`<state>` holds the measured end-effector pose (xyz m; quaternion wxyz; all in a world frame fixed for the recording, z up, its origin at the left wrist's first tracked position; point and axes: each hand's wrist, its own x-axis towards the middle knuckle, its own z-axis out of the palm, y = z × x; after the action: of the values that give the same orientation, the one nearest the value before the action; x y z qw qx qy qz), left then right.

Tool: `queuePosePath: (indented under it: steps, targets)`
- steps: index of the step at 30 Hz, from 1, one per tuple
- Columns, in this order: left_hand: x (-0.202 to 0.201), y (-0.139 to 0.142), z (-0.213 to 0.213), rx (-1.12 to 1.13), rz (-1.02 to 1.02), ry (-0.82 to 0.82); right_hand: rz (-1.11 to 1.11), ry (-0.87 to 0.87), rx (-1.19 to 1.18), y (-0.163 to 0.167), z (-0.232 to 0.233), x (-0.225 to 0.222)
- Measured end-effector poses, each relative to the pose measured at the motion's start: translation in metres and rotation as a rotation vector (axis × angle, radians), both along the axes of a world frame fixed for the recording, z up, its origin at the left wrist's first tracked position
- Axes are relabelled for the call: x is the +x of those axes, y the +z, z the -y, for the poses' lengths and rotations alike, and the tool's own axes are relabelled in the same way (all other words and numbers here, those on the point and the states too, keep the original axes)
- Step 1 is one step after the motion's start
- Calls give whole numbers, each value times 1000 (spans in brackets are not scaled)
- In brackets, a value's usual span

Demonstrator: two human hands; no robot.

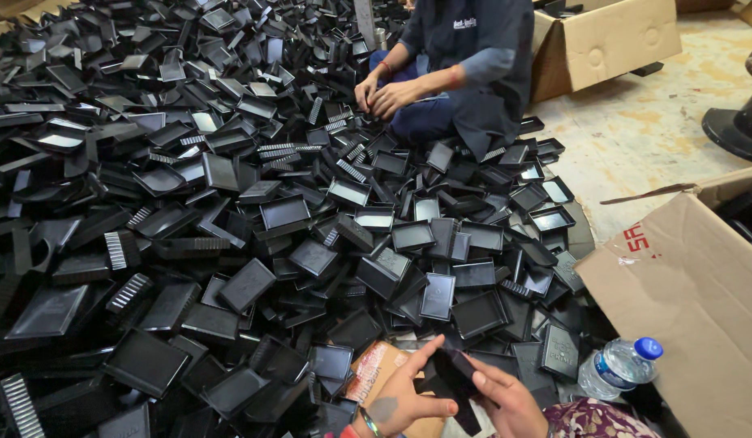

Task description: The person sits on the floor and repeatedly picks up two black plastic components from a large pile. They align and press the parts together by hand, then place the assembled unit back into the pile. The process is repeated continuously throughout the clip.

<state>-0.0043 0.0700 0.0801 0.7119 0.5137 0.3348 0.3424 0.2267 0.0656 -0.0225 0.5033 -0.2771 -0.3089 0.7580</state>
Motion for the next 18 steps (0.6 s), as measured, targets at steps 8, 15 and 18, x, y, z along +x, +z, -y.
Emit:
queuePosePath:
  steps: [8, 15, 18]
  targets:
    - [16, -31, 0, -68, -21, 193, 358, 49, 430, -11, 6, -8]
    - [-5, -64, -26, -7, -105, 364, 348, -88, 121, -5, -3, -19]
    - [-7, -77, -41, 39, -168, 362, 415, -95, -43, 4, -5, -12]
